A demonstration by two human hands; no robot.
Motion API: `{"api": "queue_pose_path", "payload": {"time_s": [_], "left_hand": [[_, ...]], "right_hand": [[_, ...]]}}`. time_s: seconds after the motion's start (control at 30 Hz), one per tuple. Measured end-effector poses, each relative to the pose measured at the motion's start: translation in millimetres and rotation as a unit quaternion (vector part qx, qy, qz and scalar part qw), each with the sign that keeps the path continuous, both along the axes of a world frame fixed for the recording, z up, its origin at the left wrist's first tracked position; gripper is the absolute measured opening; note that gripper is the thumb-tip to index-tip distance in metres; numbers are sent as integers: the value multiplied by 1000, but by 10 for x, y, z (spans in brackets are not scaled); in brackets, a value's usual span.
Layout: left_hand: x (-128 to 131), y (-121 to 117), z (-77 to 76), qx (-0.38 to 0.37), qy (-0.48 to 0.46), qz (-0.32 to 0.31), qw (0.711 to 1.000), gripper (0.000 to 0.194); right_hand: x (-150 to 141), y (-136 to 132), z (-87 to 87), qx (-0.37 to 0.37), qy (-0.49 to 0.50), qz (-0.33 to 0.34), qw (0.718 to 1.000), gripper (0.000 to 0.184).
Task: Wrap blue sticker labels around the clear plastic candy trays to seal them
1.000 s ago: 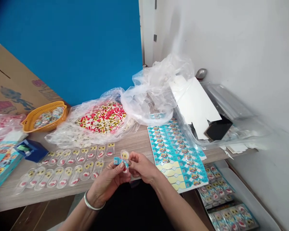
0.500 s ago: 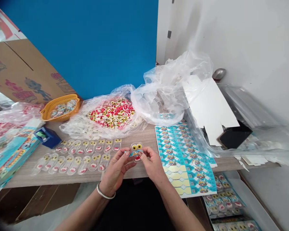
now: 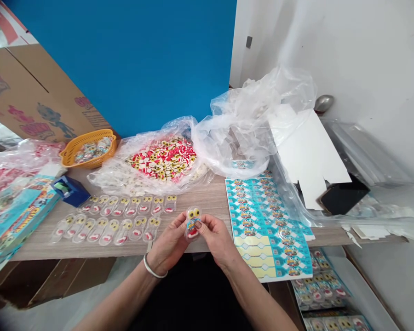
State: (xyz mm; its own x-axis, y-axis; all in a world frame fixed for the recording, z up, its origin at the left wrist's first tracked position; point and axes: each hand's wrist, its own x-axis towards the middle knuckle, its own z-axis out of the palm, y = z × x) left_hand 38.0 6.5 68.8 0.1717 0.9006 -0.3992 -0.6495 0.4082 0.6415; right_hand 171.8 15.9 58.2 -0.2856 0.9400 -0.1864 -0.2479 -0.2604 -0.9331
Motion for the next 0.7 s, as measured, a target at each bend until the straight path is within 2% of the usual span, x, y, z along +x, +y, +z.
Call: {"api": "queue_pose_path", "payload": {"time_s": [0.1, 0.2, 0.33, 0.4, 0.47, 0.53, 0.6, 0.67, 0.7], "left_hand": [[-38, 4, 4, 12, 14, 24, 1000, 23], [-93, -51, -10, 41, 72, 51, 995, 21], [-236, -86, -145, 61, 192, 68, 977, 27], [-463, 51, -204, 45, 232, 124, 964, 31], [-863, 333, -160, 26, 268, 211, 940, 37], [-1408, 721, 34, 40, 307, 285, 907, 37], [-1995, 1126, 359, 63, 346, 338, 873, 30], [-2483, 1452, 722, 83, 390, 356, 845, 24], [-2647, 1569, 875, 94, 414, 346, 837, 24]], "right_hand": [[-52, -6, -17, 19, -37, -32, 999, 31], [-105, 13, -66, 45, -89, -41, 994, 32], [-237, 87, -185, 86, -174, 16, 981, 35], [-294, 115, -256, 99, -210, 46, 972, 38], [-299, 129, -338, 94, -229, 51, 967, 43], [-238, 144, -437, 83, -238, 56, 966, 47], [-127, 179, -535, 82, -246, 71, 963, 49], [17, 228, -597, 84, -254, 62, 961, 49], [101, 248, -603, 85, -260, 44, 961, 49]]}}
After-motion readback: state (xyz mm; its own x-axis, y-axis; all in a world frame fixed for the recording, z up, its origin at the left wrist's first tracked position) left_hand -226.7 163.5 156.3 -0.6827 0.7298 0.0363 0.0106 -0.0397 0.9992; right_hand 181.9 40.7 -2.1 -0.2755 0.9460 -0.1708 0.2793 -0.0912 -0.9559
